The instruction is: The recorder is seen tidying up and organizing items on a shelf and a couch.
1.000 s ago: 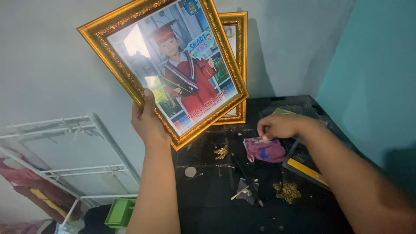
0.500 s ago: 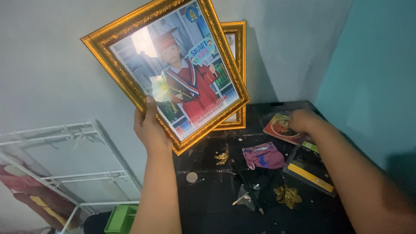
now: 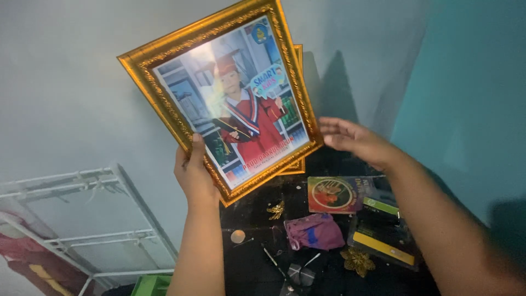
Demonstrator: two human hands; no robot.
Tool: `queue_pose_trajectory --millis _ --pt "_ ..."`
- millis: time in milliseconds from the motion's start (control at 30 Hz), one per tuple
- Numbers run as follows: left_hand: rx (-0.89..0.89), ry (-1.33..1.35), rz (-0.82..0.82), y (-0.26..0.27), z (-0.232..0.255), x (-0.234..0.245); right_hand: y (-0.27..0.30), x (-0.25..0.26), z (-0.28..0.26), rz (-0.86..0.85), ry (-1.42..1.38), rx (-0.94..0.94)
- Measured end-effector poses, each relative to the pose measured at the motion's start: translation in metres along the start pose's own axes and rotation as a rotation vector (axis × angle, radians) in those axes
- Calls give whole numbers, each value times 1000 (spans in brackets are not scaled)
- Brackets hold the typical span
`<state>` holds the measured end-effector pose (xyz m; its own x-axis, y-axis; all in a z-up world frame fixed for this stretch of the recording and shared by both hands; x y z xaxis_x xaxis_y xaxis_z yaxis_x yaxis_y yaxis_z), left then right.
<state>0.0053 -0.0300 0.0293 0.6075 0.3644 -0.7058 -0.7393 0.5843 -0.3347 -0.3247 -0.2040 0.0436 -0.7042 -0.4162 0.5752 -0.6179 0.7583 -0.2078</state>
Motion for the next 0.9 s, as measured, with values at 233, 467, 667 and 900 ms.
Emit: queue_pose_trajectory --millis 233,467,667,900 --pt "61 -63 -123 21 -34 -39 22 36 -38 174 -401 146" --pt "264 -353 -233 21 -74 -93 31 101 34 338 -731 278" --pt "-348 -753 -215 -16 -36 -67 64 137 28 697 -717 206" --pt "-330 -766 145 -90 -86 46 63 169 117 823 -690 114"
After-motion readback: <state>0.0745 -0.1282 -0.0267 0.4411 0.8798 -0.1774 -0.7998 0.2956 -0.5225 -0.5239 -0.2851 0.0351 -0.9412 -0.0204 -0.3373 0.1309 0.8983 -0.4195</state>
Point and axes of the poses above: each hand's wrist, its own y-axis away from the middle knuckle, its own x-axis out of the back of the hand, z = x × y, the point moved 6 cm from there along -y, towards the middle knuckle, and after that the axes turned 3 degrees about x, right-handed, at the moved point
